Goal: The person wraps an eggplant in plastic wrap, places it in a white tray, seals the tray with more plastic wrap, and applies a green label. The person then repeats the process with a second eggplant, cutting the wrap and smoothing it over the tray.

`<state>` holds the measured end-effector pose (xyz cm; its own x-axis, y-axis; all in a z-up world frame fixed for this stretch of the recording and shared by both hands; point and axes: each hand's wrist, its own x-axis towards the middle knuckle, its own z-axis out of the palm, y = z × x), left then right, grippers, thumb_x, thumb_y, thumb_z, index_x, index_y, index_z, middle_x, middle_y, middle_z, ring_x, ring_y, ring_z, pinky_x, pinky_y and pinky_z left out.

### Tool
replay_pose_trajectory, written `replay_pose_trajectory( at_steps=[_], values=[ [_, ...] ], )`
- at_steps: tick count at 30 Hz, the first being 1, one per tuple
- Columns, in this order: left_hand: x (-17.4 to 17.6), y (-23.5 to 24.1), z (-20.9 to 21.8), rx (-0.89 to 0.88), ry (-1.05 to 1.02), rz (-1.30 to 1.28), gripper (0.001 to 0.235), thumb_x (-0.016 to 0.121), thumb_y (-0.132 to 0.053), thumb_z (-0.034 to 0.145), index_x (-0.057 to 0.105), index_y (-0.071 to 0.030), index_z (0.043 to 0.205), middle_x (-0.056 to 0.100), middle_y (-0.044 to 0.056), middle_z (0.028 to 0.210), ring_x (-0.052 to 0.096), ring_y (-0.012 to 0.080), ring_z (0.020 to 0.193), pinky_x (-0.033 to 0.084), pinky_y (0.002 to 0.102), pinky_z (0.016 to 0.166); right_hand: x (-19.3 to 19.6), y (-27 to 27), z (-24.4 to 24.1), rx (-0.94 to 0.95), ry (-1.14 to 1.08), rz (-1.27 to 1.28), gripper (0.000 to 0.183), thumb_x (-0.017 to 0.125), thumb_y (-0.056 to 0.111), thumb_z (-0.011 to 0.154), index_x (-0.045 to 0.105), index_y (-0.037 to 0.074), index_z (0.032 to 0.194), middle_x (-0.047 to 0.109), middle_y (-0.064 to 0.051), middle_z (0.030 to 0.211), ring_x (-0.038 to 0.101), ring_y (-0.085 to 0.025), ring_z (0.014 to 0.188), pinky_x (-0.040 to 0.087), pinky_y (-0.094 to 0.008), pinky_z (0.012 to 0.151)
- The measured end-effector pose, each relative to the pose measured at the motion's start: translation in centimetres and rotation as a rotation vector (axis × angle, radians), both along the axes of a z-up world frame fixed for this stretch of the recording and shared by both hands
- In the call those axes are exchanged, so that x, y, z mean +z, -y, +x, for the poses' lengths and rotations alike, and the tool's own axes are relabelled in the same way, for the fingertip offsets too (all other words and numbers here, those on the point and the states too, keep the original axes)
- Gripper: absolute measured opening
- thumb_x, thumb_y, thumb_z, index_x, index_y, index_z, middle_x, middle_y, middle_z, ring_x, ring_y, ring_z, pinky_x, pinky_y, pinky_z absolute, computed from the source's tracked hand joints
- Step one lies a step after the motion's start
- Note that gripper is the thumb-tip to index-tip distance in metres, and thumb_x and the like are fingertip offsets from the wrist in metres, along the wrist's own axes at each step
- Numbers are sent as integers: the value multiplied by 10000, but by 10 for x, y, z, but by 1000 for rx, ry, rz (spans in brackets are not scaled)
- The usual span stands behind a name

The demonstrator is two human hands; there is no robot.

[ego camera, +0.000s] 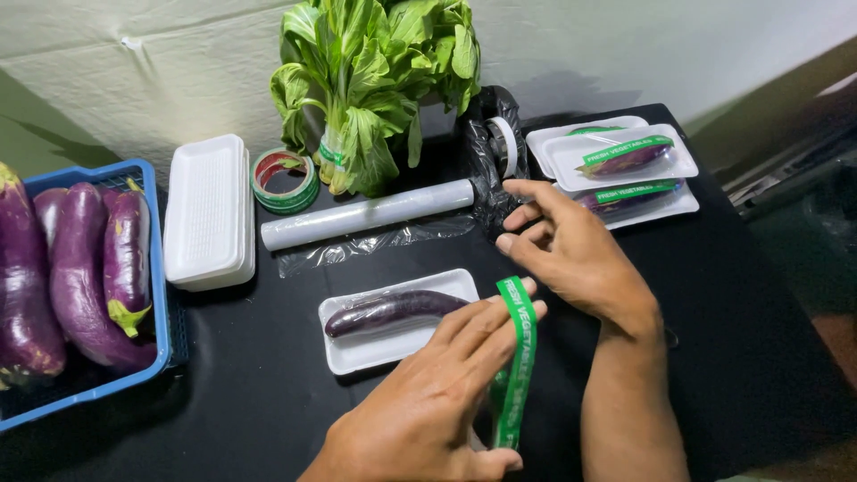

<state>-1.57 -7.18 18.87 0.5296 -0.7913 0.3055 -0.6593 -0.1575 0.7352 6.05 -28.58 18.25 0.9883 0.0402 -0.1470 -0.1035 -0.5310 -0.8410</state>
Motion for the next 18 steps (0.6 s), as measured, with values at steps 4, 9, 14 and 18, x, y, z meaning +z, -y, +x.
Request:
replay_pose_trajectory(
  at_steps=[4,9,14,18],
  values=[
    [3,-20,13,168,-48,-82,1092,795,-418,804,171,3,1595,158,263,1708,181,407,1607,200,473,1278,16,5,-17,-56,109,-92,203,675,169,932,746,131,1119,741,17,975,646,-87,849,517,-243,821],
    [3,-35,21,342,-141,-338,1112,809,-318,812,91,-42,1615,65,184,1745,176,311,1632,348,414,1266,32,-11,-43,920,308,-9,510,711,427,907,679,42,1239,728,-107,1202,672,-236,1130,518,-377,976],
    [6,-49,25,398,-129,-295,1203,839,-362,765,50,-48,1617,53,164,1746,211,338,1603,303,425,1231,15,-42,-65,837,334,49,168,615,226,998,698,93,937,663,-33,883,628,-197,830,501,-329,744],
    [3,-59,29,260,-120,-348,1245,849,-341,783,-29,-51,1616,-40,197,1749,138,326,1648,437,448,1245,9,-43,-76,757,284,73,208,560,228,1018,695,70,1031,692,-40,930,663,-194,841,525,-301,783]
  ],
)
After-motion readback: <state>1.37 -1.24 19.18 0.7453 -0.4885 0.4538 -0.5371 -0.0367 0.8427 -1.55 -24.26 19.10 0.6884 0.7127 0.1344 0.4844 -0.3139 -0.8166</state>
